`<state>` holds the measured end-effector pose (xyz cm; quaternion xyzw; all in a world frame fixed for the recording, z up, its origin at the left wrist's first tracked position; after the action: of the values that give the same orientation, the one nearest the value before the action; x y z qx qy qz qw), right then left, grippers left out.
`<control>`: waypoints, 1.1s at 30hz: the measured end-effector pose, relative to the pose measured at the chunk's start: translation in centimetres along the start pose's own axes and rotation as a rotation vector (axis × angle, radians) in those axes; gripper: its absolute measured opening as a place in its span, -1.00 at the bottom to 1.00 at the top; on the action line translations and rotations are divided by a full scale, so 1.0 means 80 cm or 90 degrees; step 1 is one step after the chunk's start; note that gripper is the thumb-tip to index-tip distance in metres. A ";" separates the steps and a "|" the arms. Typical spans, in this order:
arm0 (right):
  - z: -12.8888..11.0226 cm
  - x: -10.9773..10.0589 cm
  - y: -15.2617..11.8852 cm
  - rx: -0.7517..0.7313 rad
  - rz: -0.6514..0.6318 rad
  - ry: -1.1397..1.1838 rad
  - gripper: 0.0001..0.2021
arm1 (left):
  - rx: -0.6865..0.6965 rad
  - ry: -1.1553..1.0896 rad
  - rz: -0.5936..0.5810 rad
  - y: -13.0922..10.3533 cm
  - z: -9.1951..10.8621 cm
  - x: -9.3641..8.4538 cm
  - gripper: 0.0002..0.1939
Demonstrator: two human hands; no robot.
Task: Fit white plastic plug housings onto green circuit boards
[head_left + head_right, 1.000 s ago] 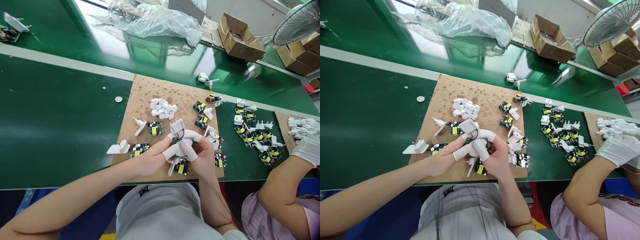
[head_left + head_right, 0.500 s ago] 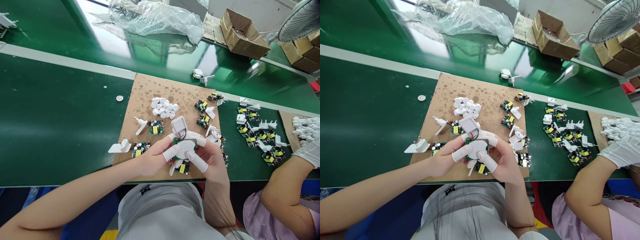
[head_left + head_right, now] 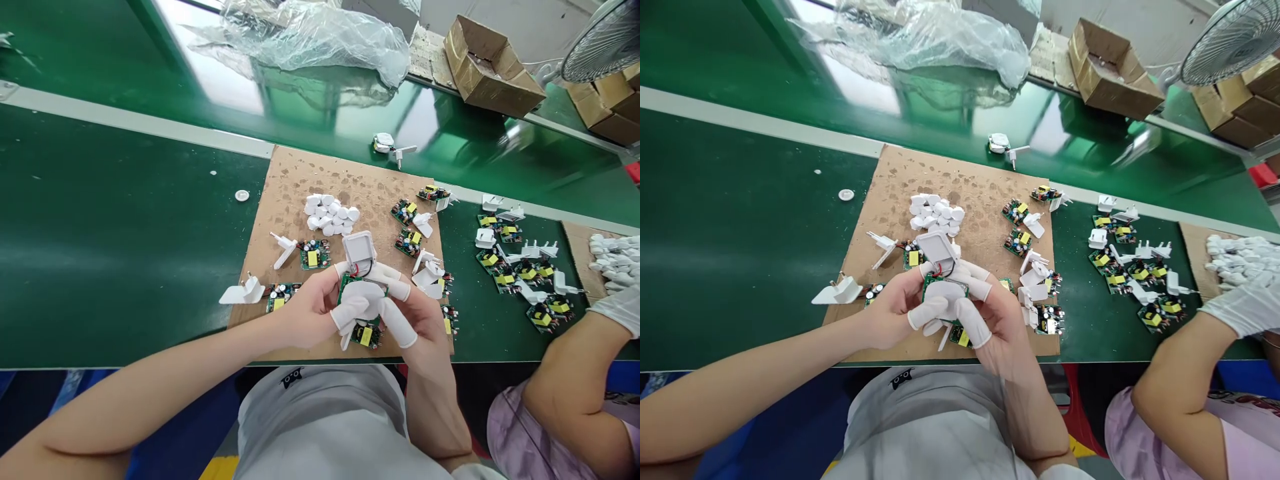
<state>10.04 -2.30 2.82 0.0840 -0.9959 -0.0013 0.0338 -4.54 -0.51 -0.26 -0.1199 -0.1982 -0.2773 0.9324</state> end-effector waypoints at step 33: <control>0.006 -0.016 -0.001 -0.015 -0.051 -0.069 -0.66 | 0.004 -0.054 -0.095 0.000 -0.014 -0.001 -0.26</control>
<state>11.31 -2.19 2.22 0.1231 -0.9920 -0.0189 -0.0196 -4.30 -0.83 -1.27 -0.1130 -0.2467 -0.3402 0.9003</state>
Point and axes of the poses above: each hand's wrist, its own y-axis towards the middle knuckle, its own x-axis out of the palm, z = x × y, the point moved 3 cm from there along y, towards the middle knuckle, and after that the axes turned 5 degrees about y, right-handed, at the moved point
